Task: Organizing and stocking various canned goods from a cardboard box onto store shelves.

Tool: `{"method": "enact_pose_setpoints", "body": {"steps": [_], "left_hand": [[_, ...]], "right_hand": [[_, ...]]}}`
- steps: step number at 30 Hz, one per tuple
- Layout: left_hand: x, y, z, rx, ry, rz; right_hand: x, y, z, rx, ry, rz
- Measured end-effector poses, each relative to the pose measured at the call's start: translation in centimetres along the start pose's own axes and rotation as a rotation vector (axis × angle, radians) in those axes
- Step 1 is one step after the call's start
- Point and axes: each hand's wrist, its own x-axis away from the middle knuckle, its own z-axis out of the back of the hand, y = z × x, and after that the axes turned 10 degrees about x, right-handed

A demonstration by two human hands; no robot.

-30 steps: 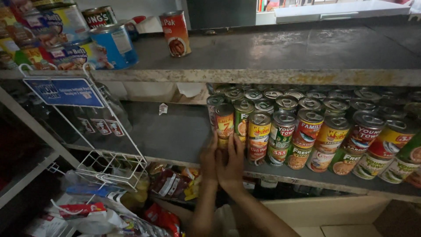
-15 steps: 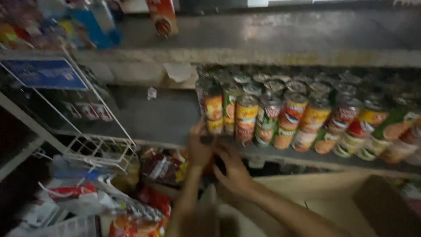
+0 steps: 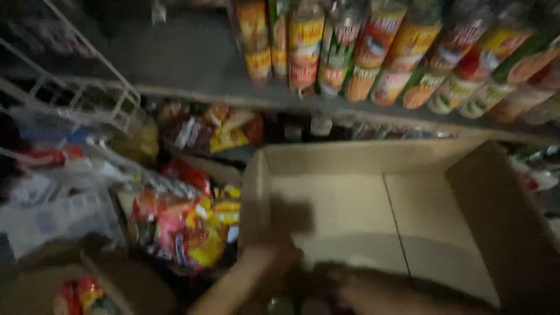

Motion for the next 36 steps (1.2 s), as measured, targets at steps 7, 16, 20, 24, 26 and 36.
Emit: {"method": "enact_pose_setpoints", "body": {"steps": [7, 16, 20, 24, 26, 36], "left_hand": [[3.8, 3.9, -4.6, -0.207, -0.218, 0.105], [-1.1, 1.8, -6.5, -0.51, -0.54, 0.06], [-3.7, 0.3, -6.2, -0.653, -0.655, -0.006], [-7.5, -1.0, -5.5, -0.245, -0.29, -0.139], [-9.7, 0.2, -5.7, 0.094, -0.153, -0.02], [-16.4, 7.1, -10.2, 0.519, -0.349, -0.005]], "right_hand": [[-1.9, 3.2, 3.5, -0.029, -0.293, -0.134], [-4.1, 9.6, 8.0, -0.101, -0.249, -0.19], [-2.9, 12.0, 10.7, -0.357, 0.258, -0.113], [-1.1, 12.2, 13.5, -0.299, 0.576, -0.104], [-0.1, 12.5, 14.4, -0.666, 0.739, -0.043], [2.1, 11.7, 16.3, -0.469, 0.847, 0.12]]}}
